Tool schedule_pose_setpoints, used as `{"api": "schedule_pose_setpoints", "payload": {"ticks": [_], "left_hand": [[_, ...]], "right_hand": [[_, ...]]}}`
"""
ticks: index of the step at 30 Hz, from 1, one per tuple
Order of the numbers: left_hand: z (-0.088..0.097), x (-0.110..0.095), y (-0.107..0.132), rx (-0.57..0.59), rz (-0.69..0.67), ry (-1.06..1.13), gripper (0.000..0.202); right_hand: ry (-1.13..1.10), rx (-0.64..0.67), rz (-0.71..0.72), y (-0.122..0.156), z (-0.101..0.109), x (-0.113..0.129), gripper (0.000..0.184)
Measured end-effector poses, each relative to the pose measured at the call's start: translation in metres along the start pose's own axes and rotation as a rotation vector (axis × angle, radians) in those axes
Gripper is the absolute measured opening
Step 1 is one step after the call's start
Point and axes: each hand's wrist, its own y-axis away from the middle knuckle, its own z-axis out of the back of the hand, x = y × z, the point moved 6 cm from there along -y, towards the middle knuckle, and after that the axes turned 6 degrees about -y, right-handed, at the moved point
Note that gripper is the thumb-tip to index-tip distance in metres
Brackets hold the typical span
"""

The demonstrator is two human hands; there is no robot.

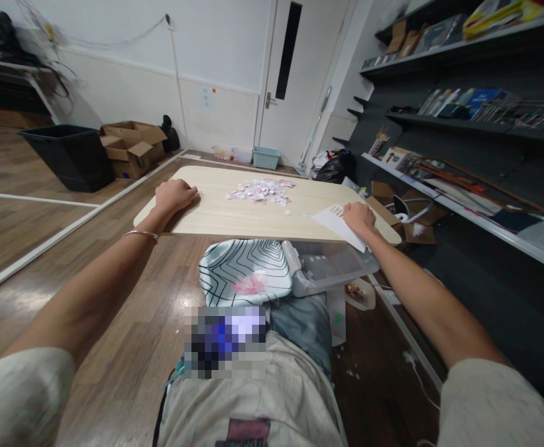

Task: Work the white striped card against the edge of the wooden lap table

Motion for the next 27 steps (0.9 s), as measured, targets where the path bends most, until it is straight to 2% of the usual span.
{"api": "schedule_pose_setpoints", "payload": {"ticks": [6, 12, 18, 23, 27], "left_hand": [[0.001, -0.001, 0.0, -0.004, -0.004, 0.003, 0.057], [0.001, 0.0, -0.001, -0.008, 0.0, 0.012, 0.057], [-0.003, 0.002, -0.003, 0.012, 0.0, 0.001, 0.058], [0.0, 0.0, 0.0, -0.008, 0.004, 0.028, 0.061], [-0.002, 0.0, -0.002, -0.008, 0.01, 0.026, 0.063]], "right_hand": [[0.051, -0.066, 0.086, 0.007, 0.014, 0.01, 0.066], [0.086, -0.089, 0.127, 0.027, 0.027, 0.018, 0.072], [0.093, -0.009, 0.175, 0.044, 0.015, 0.032, 0.068], [0.037, -0.017, 0.185, 0.035, 0.012, 0.041, 0.067], [0.025, -0.074, 0.119, 0.017, 0.019, 0.029, 0.066]]}}
